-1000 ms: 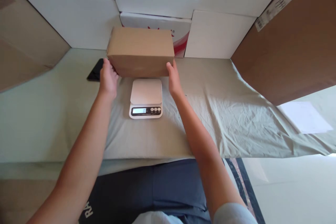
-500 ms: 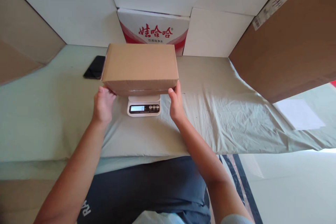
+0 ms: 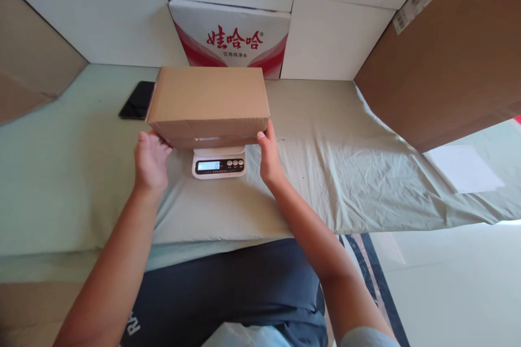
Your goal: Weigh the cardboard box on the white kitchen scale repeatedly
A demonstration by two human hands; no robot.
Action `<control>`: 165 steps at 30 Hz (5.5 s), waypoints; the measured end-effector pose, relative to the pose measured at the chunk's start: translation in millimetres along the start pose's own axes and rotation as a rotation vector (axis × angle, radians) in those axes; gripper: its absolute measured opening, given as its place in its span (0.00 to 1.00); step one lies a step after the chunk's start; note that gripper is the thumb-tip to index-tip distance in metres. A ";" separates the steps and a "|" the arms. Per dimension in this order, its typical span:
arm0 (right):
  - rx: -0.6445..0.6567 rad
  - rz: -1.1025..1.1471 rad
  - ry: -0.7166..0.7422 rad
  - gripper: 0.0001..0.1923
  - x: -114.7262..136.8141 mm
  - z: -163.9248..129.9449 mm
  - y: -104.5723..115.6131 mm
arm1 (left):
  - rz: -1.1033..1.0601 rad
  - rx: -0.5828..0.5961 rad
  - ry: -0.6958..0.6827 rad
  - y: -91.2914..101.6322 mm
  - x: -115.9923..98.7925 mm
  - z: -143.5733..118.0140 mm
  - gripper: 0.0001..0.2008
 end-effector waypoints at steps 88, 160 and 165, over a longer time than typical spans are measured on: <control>-0.033 -0.061 -0.019 0.48 -13.5 5.7 9.0 | 0.120 -0.036 -0.028 -6.0 2.8 19.5 0.52; 0.034 -0.064 0.233 0.48 -13.8 144.9 -10.3 | -0.203 0.131 -0.066 -60.2 -9.9 118.0 0.39; -0.045 0.057 0.134 0.50 -66.3 175.1 -1.3 | -0.251 0.090 0.042 -71.4 39.5 140.0 0.45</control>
Point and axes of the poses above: each hand's wrist, its own z-axis towards the middle knuckle, its own y-axis out of the back of the hand, x = y × z, the point moved 9 cm from there along z, towards the middle knuckle, and after that the axes turned 3 degrees about -y, right-handed, at the moved point
